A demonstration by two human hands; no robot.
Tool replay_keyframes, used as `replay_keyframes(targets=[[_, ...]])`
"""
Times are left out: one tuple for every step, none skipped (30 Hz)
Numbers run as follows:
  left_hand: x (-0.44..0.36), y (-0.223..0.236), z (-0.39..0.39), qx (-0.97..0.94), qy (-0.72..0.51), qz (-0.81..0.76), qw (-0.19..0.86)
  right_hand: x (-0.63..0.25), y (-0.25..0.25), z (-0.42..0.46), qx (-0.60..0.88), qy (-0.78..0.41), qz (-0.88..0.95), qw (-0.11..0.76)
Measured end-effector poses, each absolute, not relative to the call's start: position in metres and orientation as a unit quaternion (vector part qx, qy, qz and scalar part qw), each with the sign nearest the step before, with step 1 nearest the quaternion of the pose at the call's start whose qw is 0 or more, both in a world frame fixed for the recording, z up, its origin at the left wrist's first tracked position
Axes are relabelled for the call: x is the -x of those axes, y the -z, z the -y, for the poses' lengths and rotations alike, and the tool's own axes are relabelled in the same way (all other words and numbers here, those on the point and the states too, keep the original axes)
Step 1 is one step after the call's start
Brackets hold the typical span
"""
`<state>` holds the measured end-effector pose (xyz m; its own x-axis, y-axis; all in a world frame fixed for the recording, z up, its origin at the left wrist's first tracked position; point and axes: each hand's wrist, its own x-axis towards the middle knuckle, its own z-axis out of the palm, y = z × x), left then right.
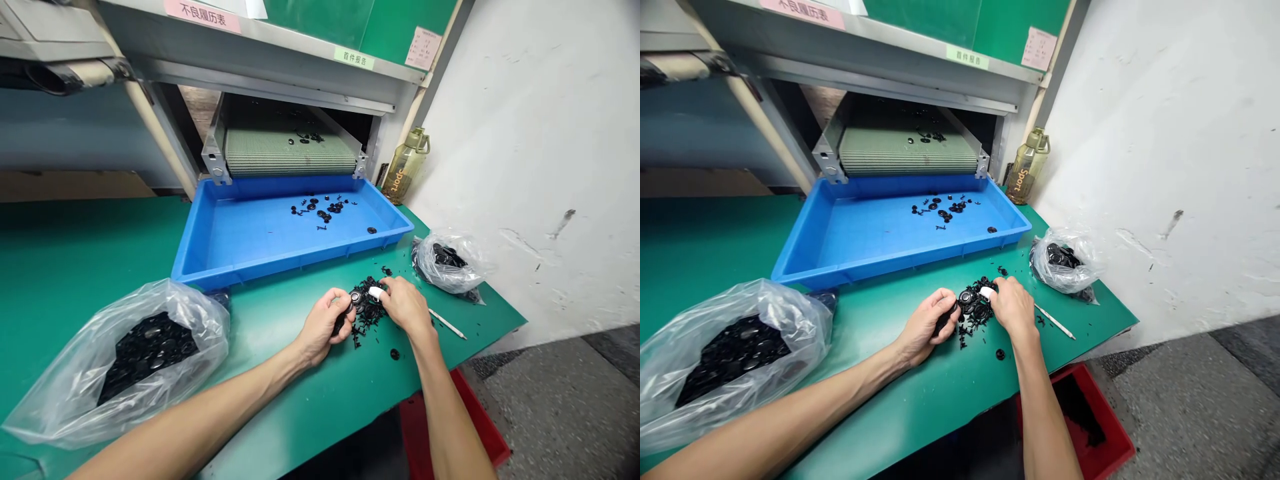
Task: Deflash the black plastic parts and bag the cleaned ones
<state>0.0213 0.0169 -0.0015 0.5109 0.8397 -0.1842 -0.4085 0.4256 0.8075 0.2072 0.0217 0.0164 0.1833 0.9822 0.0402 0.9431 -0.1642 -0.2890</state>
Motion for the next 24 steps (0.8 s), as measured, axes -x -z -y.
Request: replay_keyframes(targets=[[-0.021, 0.001, -0.018, -0.355, -0.399, -0.297, 0.791, -0.205, -0.018, -0.022, 0.755, -0.081, 0.639, 0.122], [-0.021, 0.001, -0.019, -0.346, -0.402, -0.295, 0.794, -0.203, -0.019, -0.023, 0.751, -0.085, 0.644, 0.122], [-0.020, 0.001, -0.020, -0.335, -0.404, -0.293, 0.799, -0.201, -0.019, -0.022, 0.746, -0.088, 0.648, 0.124], [-0.020, 0.000, -0.021, -0.323, -0.404, -0.290, 0.805, -0.200, -0.020, -0.021, 0.741, -0.090, 0.653, 0.128], [-0.019, -0.001, -0.022, -0.311, -0.402, -0.288, 0.812, -0.200, -0.020, -0.020, 0.737, -0.092, 0.656, 0.134], [-0.019, -0.001, -0.022, -0.300, -0.401, -0.285, 0.817, -0.200, -0.020, -0.018, 0.733, -0.094, 0.659, 0.141], [-0.019, -0.002, -0.023, -0.292, -0.401, -0.281, 0.822, -0.200, -0.019, -0.017, 0.728, -0.096, 0.662, 0.148], [-0.018, -0.003, -0.023, -0.286, -0.401, -0.279, 0.824, -0.201, -0.019, -0.016, 0.723, -0.100, 0.666, 0.155], [-0.018, -0.003, -0.023, -0.283, -0.403, -0.276, 0.825, -0.202, -0.018, -0.015, 0.717, -0.105, 0.669, 0.164], [-0.018, -0.004, -0.023, -0.282, -0.405, -0.275, 0.825, -0.203, -0.017, -0.015, 0.710, -0.112, 0.673, 0.173], [-0.018, -0.004, -0.022, -0.284, -0.406, -0.274, 0.824, -0.204, -0.016, -0.015, 0.703, -0.118, 0.677, 0.183], [-0.018, -0.004, -0.022, -0.288, -0.407, -0.274, 0.822, -0.205, -0.015, -0.015, 0.694, -0.125, 0.682, 0.193], [-0.018, -0.004, -0.021, -0.293, -0.407, -0.274, 0.820, -0.206, -0.014, -0.015, 0.686, -0.131, 0.686, 0.204], [-0.018, -0.003, -0.021, -0.299, -0.407, -0.275, 0.818, -0.207, -0.013, -0.015, 0.677, -0.136, 0.691, 0.214], [-0.018, -0.003, -0.021, -0.305, -0.407, -0.275, 0.816, -0.207, -0.012, -0.014, 0.669, -0.141, 0.695, 0.224], [-0.018, -0.003, -0.020, -0.311, -0.406, -0.276, 0.814, -0.207, -0.011, -0.014, 0.661, -0.144, 0.698, 0.235], [-0.018, -0.002, -0.020, -0.316, -0.404, -0.276, 0.813, -0.207, -0.011, -0.013, 0.655, -0.147, 0.699, 0.247], [-0.018, -0.002, -0.021, -0.319, -0.401, -0.277, 0.813, -0.208, -0.010, -0.012, 0.650, -0.150, 0.698, 0.260], [-0.018, -0.001, -0.021, -0.323, -0.398, -0.277, 0.813, -0.209, -0.010, -0.012, 0.647, -0.153, 0.695, 0.274], [-0.018, -0.001, -0.021, -0.328, -0.394, -0.276, 0.813, -0.209, -0.010, -0.011, 0.644, -0.157, 0.691, 0.290], [-0.019, 0.000, -0.021, -0.336, -0.390, -0.273, 0.813, -0.210, -0.010, -0.010, 0.642, -0.161, 0.684, 0.306], [-0.019, 0.000, -0.021, -0.345, -0.387, -0.270, 0.811, -0.211, -0.010, -0.010, 0.640, -0.166, 0.677, 0.324], [-0.020, 0.000, -0.020, -0.356, -0.386, -0.268, 0.808, -0.211, -0.011, -0.010, 0.639, -0.171, 0.667, 0.342], [-0.021, 0.001, -0.019, -0.368, -0.384, -0.268, 0.804, -0.210, -0.013, -0.009, 0.638, -0.177, 0.657, 0.360]])
